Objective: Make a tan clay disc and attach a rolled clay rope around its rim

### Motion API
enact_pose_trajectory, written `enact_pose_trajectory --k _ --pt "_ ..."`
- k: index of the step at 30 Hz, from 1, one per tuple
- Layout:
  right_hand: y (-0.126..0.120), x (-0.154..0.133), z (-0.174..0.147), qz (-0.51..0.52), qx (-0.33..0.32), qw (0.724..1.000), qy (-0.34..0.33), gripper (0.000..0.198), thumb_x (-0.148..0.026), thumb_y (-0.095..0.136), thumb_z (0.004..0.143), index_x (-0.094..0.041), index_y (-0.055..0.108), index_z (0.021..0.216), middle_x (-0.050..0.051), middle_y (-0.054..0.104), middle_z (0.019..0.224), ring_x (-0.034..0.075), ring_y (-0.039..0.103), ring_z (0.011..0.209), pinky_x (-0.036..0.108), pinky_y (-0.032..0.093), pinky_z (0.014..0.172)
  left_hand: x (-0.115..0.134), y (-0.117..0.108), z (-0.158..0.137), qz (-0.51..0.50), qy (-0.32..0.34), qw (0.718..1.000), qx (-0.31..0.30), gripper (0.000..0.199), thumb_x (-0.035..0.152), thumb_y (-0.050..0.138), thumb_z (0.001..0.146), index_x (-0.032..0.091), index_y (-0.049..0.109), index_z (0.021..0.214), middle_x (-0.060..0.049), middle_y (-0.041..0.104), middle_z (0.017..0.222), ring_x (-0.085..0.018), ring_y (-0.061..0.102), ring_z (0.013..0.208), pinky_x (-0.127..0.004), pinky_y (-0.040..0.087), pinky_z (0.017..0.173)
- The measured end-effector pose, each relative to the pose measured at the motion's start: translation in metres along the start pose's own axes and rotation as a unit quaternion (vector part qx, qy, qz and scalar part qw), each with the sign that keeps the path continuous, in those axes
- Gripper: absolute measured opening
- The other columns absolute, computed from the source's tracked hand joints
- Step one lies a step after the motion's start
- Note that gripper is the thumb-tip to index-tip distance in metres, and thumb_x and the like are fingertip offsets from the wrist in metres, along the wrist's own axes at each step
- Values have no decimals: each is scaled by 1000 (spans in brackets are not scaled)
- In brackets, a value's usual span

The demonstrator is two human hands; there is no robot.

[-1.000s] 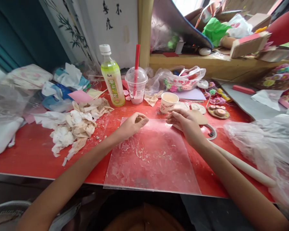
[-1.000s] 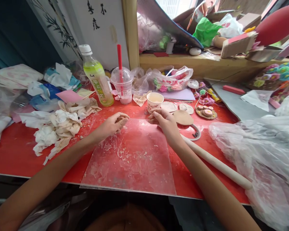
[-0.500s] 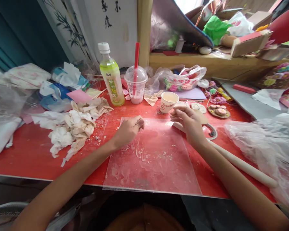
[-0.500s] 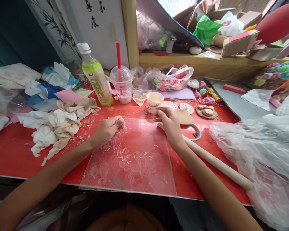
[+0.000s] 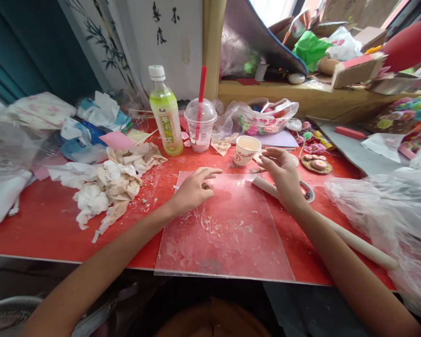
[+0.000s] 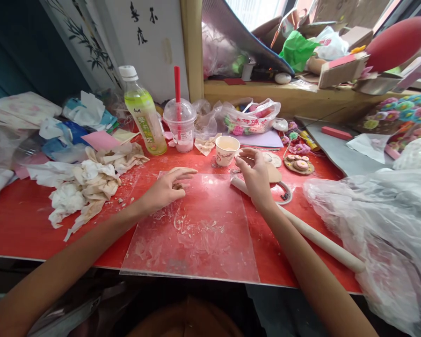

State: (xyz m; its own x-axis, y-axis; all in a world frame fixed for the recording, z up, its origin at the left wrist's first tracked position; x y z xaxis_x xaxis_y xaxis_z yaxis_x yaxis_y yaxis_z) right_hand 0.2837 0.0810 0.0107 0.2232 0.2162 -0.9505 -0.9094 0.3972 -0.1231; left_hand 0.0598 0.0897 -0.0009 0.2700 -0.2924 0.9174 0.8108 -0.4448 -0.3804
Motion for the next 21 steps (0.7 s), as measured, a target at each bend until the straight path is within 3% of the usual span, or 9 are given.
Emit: enact_pose_trajectory --k 2,4,7,9,13,16,18,21 --pt "2 2 0 12 -3 1000 -4 25 -34 64 78 -25 56 99 4 60 105 20 60 101 41 49 92 -1 -3 0 6 13 1000 20 45 4 47 63 20 65 101 -3 65 108 -14 61 98 -26 47 82" --pt "2 3 0 16 0 1000 -9 25 -36 64 78 -25 57 99 4 60 104 20 60 99 41 51 88 -5 -7 0 -9 1 999 36 33 5 44 59 17 68 79 -1 69 83 -12 62 79 -25 48 73" --pt "1 1 -2 27 7 999 -19 22 -34 64 78 -26 59 97 3 61 104 20 61 97 41 52 85 -8 -11 -2 -26 -14 999 44 21 8 37 52 15 56 49 1 56 48 -8 50 49 -20 40 51" --pt "2 -3 -4 39 9 999 -25 19 -33 63 79 -26 59 97 4 61 103 20 60 97 39 53 83 -8 -13 -4 -39 -16 998 49 16 11 34 48 15 47 41 4 44 38 -6 39 39 -18 31 42" --pt "11 -12 -16 59 -8 998 -26 15 -30 59 81 -27 58 96 3 61 101 19 59 98 37 53 83 -6 -14 -7 -59 -9 996 60 12 14 32 45 17 41 37 5 34 32 -5 28 33 -18 20 37" --pt "35 -9 -32 116 -73 990 20 13 -29 58 82 -26 58 95 2 61 95 17 61 90 37 52 85 -1 -12 -7 -68 9 996 52 11 14 32 45 17 39 36 5 32 32 -5 26 32 -19 18 36" --pt "64 -5 -48 193 -154 965 83 15 -33 56 84 -25 58 96 3 62 96 18 62 92 39 50 89 7 -12 -7 -71 33 995 55 12 12 33 46 18 38 36 4 34 33 -6 30 34 -20 23 37" --pt "107 -8 -77 310 -262 898 172 31 -47 47 86 -23 59 100 8 63 109 22 59 109 44 44 100 27 -13 -13 -64 82 990 92 19 8 35 51 17 51 48 1 50 49 -9 48 50 -22 40 50"
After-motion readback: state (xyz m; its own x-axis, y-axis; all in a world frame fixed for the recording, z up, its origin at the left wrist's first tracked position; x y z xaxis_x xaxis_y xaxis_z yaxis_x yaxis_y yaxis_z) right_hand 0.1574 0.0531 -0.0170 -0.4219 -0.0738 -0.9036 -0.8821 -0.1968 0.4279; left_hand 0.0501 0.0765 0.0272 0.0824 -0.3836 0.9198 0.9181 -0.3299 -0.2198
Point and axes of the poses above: each hand's wrist, its own z-axis towards the middle knuckle, its own y-axis out of the palm, x = y × z, the point moved 9 cm from there along z, towards the middle knuckle
